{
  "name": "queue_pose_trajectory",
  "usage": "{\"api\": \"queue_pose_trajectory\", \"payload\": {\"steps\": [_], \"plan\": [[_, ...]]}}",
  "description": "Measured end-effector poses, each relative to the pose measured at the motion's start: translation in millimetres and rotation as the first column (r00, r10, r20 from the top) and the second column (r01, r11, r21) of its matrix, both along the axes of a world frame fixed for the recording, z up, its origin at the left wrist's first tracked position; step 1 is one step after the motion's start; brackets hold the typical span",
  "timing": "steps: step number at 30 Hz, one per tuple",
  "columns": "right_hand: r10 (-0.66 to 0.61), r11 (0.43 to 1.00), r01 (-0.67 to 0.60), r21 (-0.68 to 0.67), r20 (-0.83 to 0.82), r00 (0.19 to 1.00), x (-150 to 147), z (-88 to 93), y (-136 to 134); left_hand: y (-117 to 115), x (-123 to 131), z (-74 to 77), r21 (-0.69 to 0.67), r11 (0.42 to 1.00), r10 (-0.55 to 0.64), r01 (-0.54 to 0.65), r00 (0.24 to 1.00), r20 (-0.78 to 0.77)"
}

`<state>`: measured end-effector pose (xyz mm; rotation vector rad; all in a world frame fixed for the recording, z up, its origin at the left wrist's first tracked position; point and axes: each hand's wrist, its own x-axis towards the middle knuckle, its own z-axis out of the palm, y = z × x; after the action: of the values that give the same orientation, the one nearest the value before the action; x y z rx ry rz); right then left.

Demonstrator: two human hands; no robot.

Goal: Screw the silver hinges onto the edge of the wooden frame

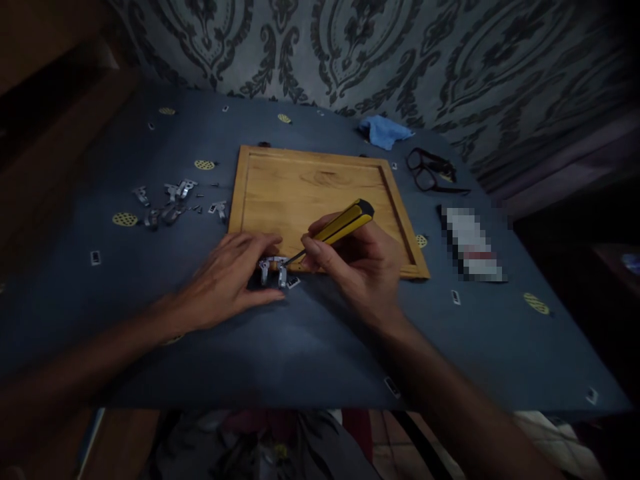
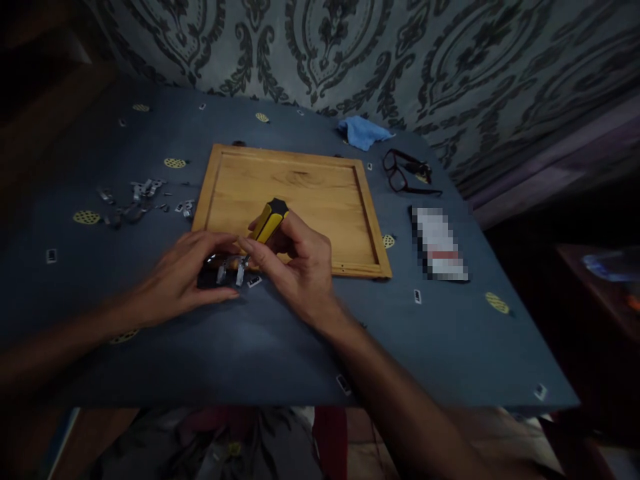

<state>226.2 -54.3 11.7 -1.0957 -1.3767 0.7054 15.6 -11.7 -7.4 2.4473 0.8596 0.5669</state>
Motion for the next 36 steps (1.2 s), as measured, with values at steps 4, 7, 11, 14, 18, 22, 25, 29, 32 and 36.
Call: {"api": "queue_pose_trajectory", "payload": {"steps": [4, 7, 11, 14, 18, 22, 25, 29, 32, 36], "plan": [[0.027, 0.999, -0.028, -0.026, -0.03, 0.999, -1.8, 3.5, -2.0, -2.1, 3.0, -1.3, 0.021, 1.0, -0.015, 0.015, 1.0, 0.003], [0.003, 0.999, -0.004, -0.05, -0.014, 1.0, -3.1, 4.9, -3.7, -2.9, 3.9, -4.2, 0.048, 0.999, -0.02, 0.019, 1.0, 0.02], [-0.001, 1.0, 0.002, -0.008, 0.047, 0.999, -2.4, 3.8, -4.8, -3.2, 3.9, -6.6, 0.041, 0.999, -0.01, 0.009, 1.0, 0.023], [0.002, 1.0, -0.003, 0.011, 0.104, 0.995, -0.6, 3.1, -6.4, -3.5, 4.1, -7.5, 0.025, 1.0, 0.003, -0.004, 1.0, 0.02], [-0.006, 1.0, 0.006, 0.001, 0.179, 0.984, 1.4, 3.2, -8.5, -3.9, 4.4, -8.4, 0.025, 1.0, -0.008, 0.007, 0.999, 0.039], [-0.041, 0.999, 0.037, 0.028, 0.149, 0.988, 2.0, 1.9, -8.9, -4.3, 4.2, -9.3, 0.028, 1.0, 0.001, -0.002, 0.999, 0.04], [-0.093, 0.993, 0.086, 0.079, 0.094, 0.991, 2.0, 0.3, -8.8, -4.3, 3.9, -10.3, 0.031, 1.0, 0.002, -0.004, 0.999, 0.042], [-0.1, 0.993, 0.095, 0.065, 0.084, 0.991, 3.0, -0.4, -8.7, -4.4, 3.6, -11.8, 0.018, 1.0, 0.006, -0.007, 0.999, 0.041], [-0.08, 0.996, 0.077, 0.033, 0.098, 0.992, 4.0, -0.7, -8.7, -4.8, 3.7, -11.8, 0.013, 1.0, 0.011, -0.012, 0.999, 0.045], [-0.069, 0.998, 0.068, 0.013, 0.119, 0.99, 4.9, -1.3, -8.9, -4.9, 4.5, -10.5, 0.021, 1.0, 0.01, -0.011, 0.999, 0.044]]}}
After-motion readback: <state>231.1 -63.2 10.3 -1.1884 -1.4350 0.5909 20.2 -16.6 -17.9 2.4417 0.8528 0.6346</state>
